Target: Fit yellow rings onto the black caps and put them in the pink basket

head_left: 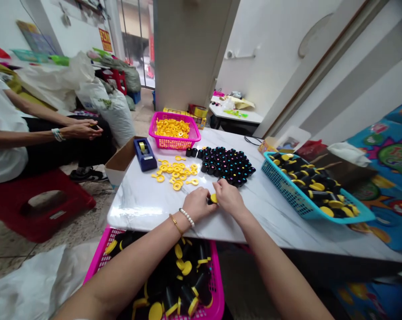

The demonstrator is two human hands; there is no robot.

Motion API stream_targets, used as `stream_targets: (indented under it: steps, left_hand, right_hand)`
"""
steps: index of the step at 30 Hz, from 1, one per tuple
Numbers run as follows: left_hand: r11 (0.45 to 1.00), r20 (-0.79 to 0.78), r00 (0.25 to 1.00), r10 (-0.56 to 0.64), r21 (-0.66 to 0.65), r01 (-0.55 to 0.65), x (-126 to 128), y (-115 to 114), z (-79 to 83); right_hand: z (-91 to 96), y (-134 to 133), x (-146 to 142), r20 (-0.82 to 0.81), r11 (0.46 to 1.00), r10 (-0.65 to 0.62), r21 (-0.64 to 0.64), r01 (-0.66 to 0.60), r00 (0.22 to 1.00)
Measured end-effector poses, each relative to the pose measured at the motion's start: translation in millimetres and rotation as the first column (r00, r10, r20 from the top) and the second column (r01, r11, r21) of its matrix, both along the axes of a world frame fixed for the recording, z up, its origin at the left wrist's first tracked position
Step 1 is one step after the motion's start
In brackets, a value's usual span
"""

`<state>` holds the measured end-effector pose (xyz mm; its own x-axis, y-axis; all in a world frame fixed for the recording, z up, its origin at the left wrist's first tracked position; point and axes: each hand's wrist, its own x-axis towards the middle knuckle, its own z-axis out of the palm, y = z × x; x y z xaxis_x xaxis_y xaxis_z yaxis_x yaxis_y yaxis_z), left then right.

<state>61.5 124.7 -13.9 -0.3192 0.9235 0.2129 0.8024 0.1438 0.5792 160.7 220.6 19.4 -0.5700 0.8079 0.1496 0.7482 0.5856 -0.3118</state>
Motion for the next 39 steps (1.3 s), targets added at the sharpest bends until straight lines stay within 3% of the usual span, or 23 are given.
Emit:
stream_targets:
  steps: [6, 8, 11, 13, 15, 17, 20, 22, 24, 29, 33, 36, 39]
  left_hand:
    - [0.995, 0.023, 0.998, -0.055, 0.083, 0.053, 2.6, -3.1, 3.8]
    - [0.988, -0.014, 0.99, -0.138, 0.067, 0.138, 7.3, -18.4, 13.0]
    - [0.936, -0.129, 0.931, -0.342, 0.039, 0.349, 18.8, -64.2, 29.6]
    - [0.897, -0.219, 0.871, -0.44, -0.054, 0.44, 24.9, -101.7, 36.7]
    - [0.875, -0.287, 0.827, -0.484, -0.17, 0.453, 26.1, -133.6, 36.7]
    - [0.858, -0.328, 0.796, -0.508, -0.268, 0.437, 23.3, -154.4, 28.0]
    - [0.848, -0.372, 0.769, -0.52, -0.333, 0.413, 17.3, -166.1, 3.6]
    - [0.859, -0.409, 0.758, -0.509, -0.299, 0.415, 14.0, -165.7, -10.2]
    - [0.875, -0.423, 0.766, -0.484, -0.223, 0.429, 11.6, -162.2, -13.8]
    - [0.935, -0.186, 0.919, -0.348, -0.007, 0.354, 6.1, -141.8, 15.3]
    - [0.969, 0.065, 0.969, -0.24, 0.078, 0.235, -4.3, -105.3, 31.8]
    - [0.988, 0.275, 0.954, -0.12, 0.125, 0.089, -13.3, -75.4, 39.4]
    - [0.98, 0.532, 0.843, -0.077, 0.197, -0.034, -24.0, -50.3, 54.1]
  right_hand:
    - [-2.8, 11.2, 39.6, -0.184, 0.994, 0.042, -0.092, -0.06, 0.982]
    - [-6.9, 9.1, 47.5, -0.218, 0.985, 0.092, -0.121, -0.121, 0.971]
    - [-11.4, 4.3, 47.6, -0.273, 0.984, 0.13, -0.085, -0.158, 0.953]
    - [-10.8, -0.8, 37.4, -0.286, 0.987, 0.153, -0.004, -0.16, 0.946]
    - [-7.4, -7.9, 18.5, -0.259, 0.973, 0.229, 0.075, -0.217, 0.938]
    - [-2.8, -17.1, -7.2, -0.184, 0.942, 0.327, 0.136, -0.306, 0.927]
    - [2.0, -32.4, -49.2, -0.01, 0.881, 0.443, 0.191, -0.433, 0.896]
    - [1.9, -40.7, -71.8, 0.063, 0.843, 0.494, 0.213, -0.495, 0.867]
    - [-0.2, -45.1, -85.5, 0.096, 0.815, 0.525, 0.231, -0.532, 0.846]
    - [-4.3, -43.0, -77.1, 0.202, 0.77, 0.543, 0.269, -0.579, 0.815]
    - [-4.7, -36.4, -48.5, 0.238, 0.777, 0.513, 0.278, -0.564, 0.824]
    - [-8.0, -27.3, -24.7, 0.234, 0.807, 0.48, 0.259, -0.53, 0.846]
    - [-12.4, -17.1, -4.0, 0.187, 0.838, 0.454, 0.242, -0.489, 0.871]
